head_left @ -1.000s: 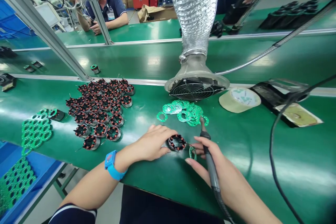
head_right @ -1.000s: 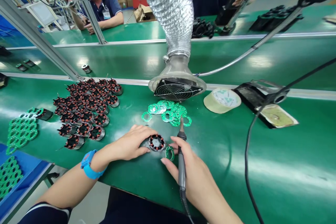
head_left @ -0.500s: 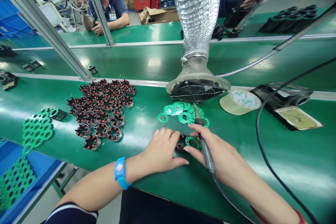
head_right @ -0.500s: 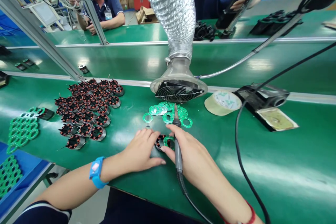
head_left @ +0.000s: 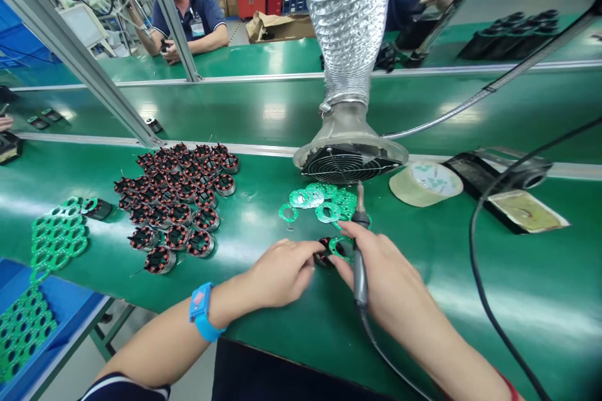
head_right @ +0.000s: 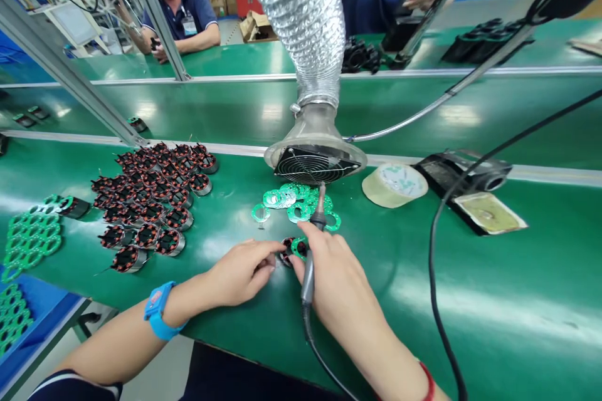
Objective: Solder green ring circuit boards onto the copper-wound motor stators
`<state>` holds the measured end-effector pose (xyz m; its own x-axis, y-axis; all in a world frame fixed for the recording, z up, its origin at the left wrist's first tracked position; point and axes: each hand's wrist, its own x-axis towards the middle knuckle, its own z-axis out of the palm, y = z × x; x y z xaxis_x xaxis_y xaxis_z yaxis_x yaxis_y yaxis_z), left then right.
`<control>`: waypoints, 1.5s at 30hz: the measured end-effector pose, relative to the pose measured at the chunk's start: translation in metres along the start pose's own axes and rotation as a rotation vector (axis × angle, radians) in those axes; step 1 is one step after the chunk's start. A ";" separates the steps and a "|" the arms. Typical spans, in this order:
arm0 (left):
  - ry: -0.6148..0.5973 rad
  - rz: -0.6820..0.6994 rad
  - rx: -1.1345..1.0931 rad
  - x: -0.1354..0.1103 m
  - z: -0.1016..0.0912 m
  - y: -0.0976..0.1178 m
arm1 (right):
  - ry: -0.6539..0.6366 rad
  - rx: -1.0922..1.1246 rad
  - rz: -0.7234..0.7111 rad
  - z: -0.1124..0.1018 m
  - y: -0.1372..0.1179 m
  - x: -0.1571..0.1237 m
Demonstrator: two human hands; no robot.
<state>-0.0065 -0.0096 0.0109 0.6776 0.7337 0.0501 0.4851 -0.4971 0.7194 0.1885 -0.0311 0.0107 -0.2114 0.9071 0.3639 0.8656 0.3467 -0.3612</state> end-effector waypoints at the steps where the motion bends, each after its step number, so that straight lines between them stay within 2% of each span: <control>1: 0.026 -0.021 -0.097 0.001 -0.001 0.000 | -0.003 -0.014 -0.017 0.002 -0.002 0.002; 4: 0.131 -0.085 -0.259 0.007 -0.004 -0.004 | -0.033 -0.071 -0.074 0.006 -0.009 0.005; 6: 0.149 -0.079 -0.174 0.012 -0.004 -0.009 | -0.057 -0.097 -0.118 0.007 -0.013 0.007; 10: 0.051 -0.067 0.071 0.017 -0.001 -0.015 | -0.011 -0.017 -0.166 0.011 -0.016 0.008; 14: 0.066 -0.048 0.086 0.015 -0.001 -0.014 | 0.047 0.081 -0.104 0.017 -0.011 0.003; 19: 0.144 0.042 -0.013 0.014 0.002 -0.004 | 0.016 0.140 -0.023 0.021 -0.002 -0.015; 22: 0.163 0.007 0.018 0.016 0.012 0.002 | -0.005 0.239 -0.001 0.023 0.002 -0.023; 26: 0.207 -0.002 0.058 0.018 0.021 0.006 | 0.022 0.329 0.100 0.030 0.004 -0.026; 29: 0.159 0.024 0.095 0.019 0.018 0.007 | 0.084 0.392 0.131 0.037 0.003 -0.028; 33: 0.019 0.030 0.122 0.020 0.002 0.009 | 0.179 0.459 0.190 0.041 0.002 -0.031; 39: -0.118 0.033 0.097 0.020 -0.016 0.013 | 0.144 0.520 0.203 0.040 0.001 -0.029; 42: -0.119 0.017 0.092 0.019 -0.014 0.012 | 0.121 0.523 0.213 0.037 0.000 -0.028; 45: -0.032 0.000 0.112 0.019 -0.004 0.010 | 0.092 0.564 0.246 0.035 0.000 -0.028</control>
<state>0.0094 0.0016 0.0212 0.6942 0.7193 0.0267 0.5426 -0.5473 0.6372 0.1784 -0.0479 -0.0289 0.0258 0.9608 0.2759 0.5053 0.2256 -0.8329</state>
